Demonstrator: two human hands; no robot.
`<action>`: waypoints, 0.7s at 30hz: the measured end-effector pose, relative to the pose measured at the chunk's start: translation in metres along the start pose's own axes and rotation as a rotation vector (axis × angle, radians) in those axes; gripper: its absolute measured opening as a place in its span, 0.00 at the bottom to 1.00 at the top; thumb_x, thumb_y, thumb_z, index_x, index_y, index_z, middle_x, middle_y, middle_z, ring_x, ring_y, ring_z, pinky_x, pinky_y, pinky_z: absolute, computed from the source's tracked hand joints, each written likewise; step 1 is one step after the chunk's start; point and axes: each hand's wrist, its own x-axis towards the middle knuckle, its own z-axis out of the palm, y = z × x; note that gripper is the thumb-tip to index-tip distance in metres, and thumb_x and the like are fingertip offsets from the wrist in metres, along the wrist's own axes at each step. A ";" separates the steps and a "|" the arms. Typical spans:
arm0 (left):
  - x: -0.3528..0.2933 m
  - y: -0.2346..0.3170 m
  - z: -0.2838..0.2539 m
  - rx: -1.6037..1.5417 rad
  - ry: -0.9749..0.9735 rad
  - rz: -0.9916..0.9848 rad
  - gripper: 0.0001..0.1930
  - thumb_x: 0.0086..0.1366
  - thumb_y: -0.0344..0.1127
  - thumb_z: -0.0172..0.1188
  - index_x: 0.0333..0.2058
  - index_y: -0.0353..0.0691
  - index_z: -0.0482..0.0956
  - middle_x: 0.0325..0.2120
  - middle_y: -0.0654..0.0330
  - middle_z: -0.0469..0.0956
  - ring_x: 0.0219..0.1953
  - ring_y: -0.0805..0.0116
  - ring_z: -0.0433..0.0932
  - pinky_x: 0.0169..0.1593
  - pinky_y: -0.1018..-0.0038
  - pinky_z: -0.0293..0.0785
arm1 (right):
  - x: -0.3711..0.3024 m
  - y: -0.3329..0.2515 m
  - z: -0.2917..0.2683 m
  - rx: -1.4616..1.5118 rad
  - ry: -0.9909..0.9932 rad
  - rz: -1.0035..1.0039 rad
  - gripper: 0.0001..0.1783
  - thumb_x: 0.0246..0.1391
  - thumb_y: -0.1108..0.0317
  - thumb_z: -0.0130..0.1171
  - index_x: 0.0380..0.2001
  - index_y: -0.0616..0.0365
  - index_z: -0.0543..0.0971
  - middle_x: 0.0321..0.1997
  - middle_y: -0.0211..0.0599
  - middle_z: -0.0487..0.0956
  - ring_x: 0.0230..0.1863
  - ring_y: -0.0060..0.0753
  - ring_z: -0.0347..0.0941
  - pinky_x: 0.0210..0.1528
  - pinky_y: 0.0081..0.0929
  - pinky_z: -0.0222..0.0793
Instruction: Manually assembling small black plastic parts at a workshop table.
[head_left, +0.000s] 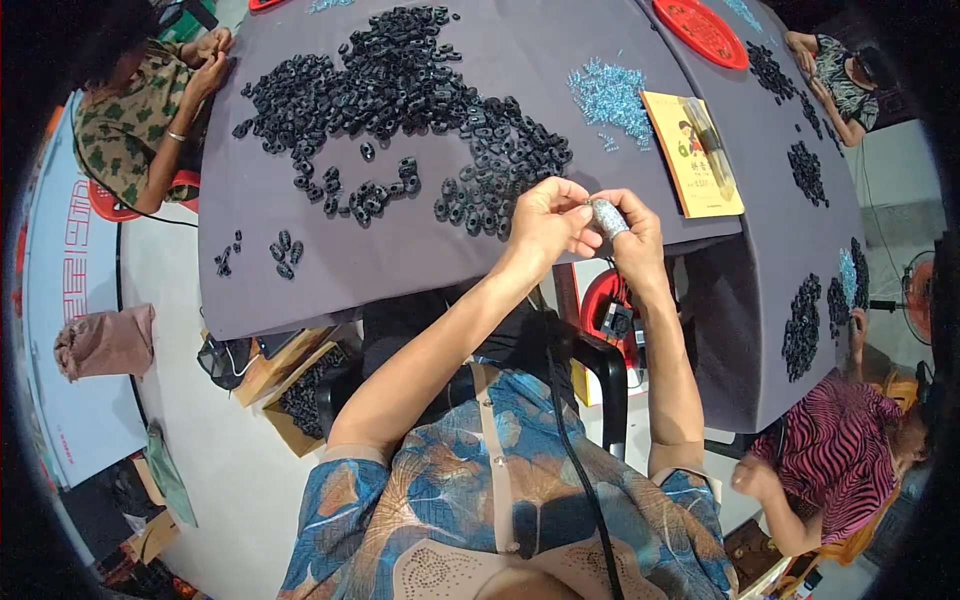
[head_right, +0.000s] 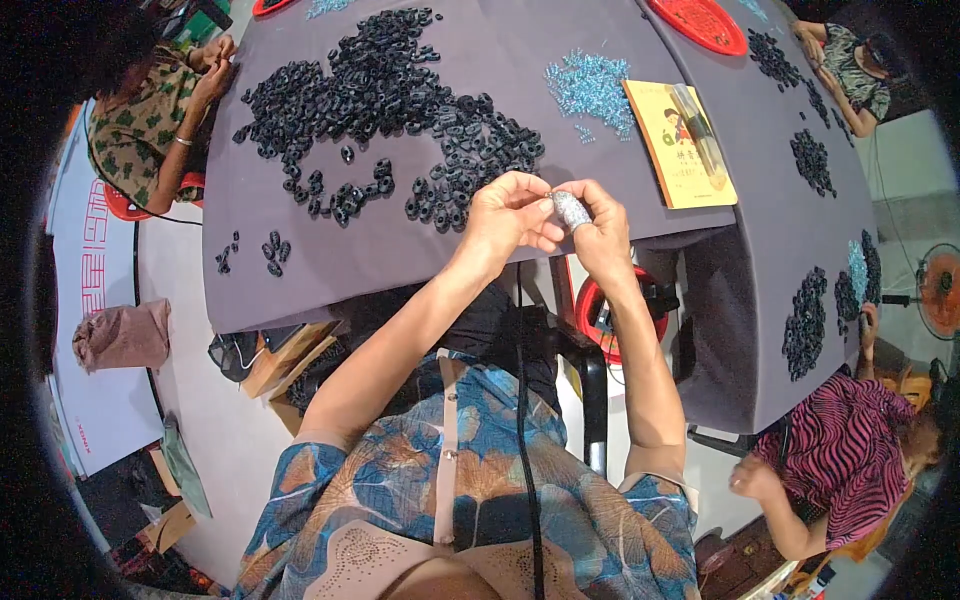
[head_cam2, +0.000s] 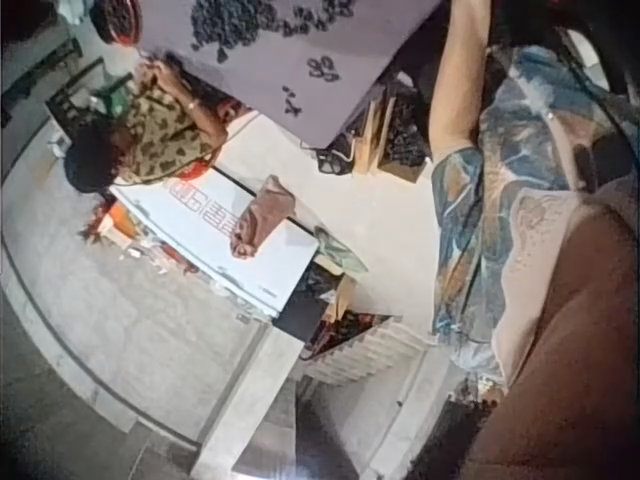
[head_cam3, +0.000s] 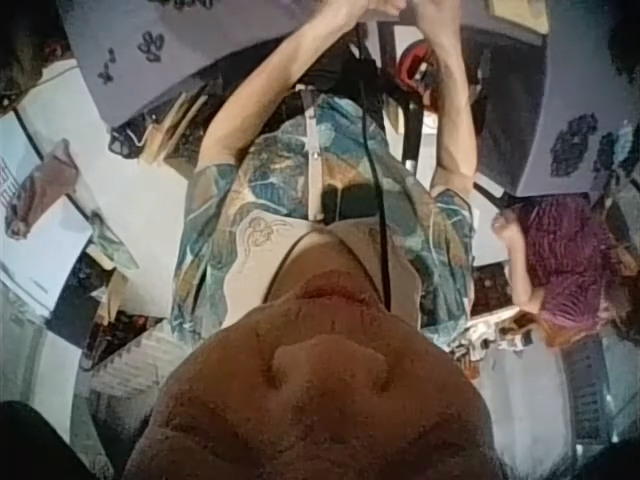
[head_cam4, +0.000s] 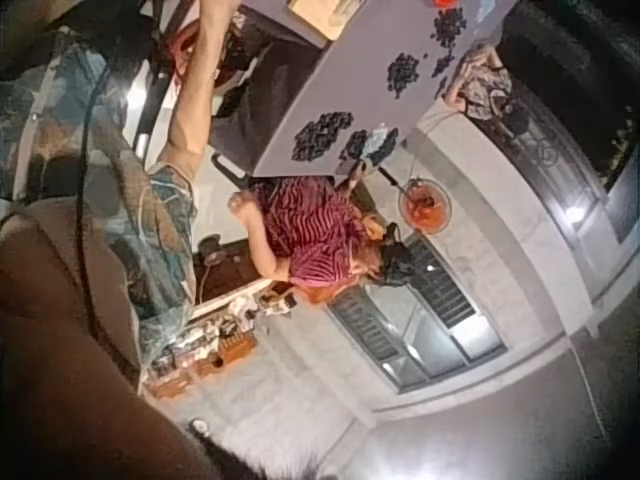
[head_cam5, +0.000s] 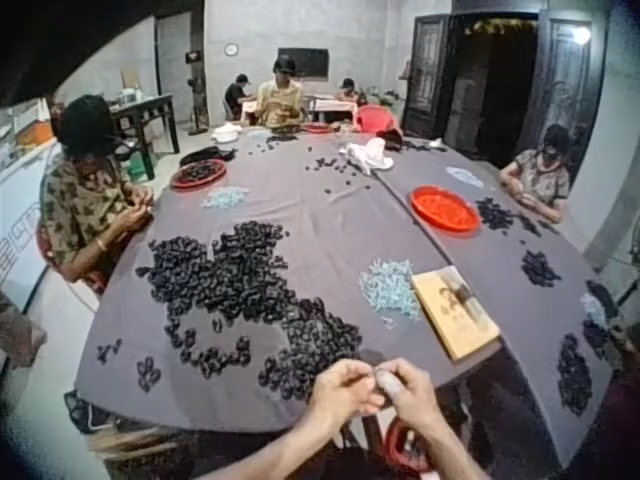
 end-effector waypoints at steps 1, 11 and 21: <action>0.000 -0.001 0.000 0.025 -0.015 -0.003 0.10 0.60 0.22 0.54 0.41 0.34 0.74 0.31 0.55 0.77 0.26 0.71 0.78 0.27 0.76 0.79 | 0.000 -0.001 0.000 0.000 0.000 0.000 0.11 0.49 0.81 0.47 0.34 0.62 0.77 0.27 0.29 0.77 0.30 0.18 0.71 0.34 0.20 0.69; 0.003 -0.012 -0.008 0.206 0.062 0.131 0.13 0.57 0.22 0.59 0.42 0.35 0.77 0.29 0.60 0.79 0.24 0.77 0.75 0.25 0.82 0.72 | 0.001 0.011 -0.004 0.092 -0.047 0.114 0.09 0.51 0.78 0.52 0.36 0.61 0.79 0.27 0.28 0.78 0.26 0.17 0.71 0.30 0.17 0.69; 0.004 -0.008 -0.011 -0.011 0.003 -0.015 0.12 0.56 0.25 0.61 0.40 0.33 0.77 0.25 0.61 0.77 0.20 0.78 0.72 0.21 0.83 0.69 | -0.003 0.009 0.001 0.383 -0.070 0.210 0.11 0.52 0.81 0.50 0.37 0.62 0.78 0.29 0.29 0.77 0.26 0.17 0.70 0.31 0.18 0.69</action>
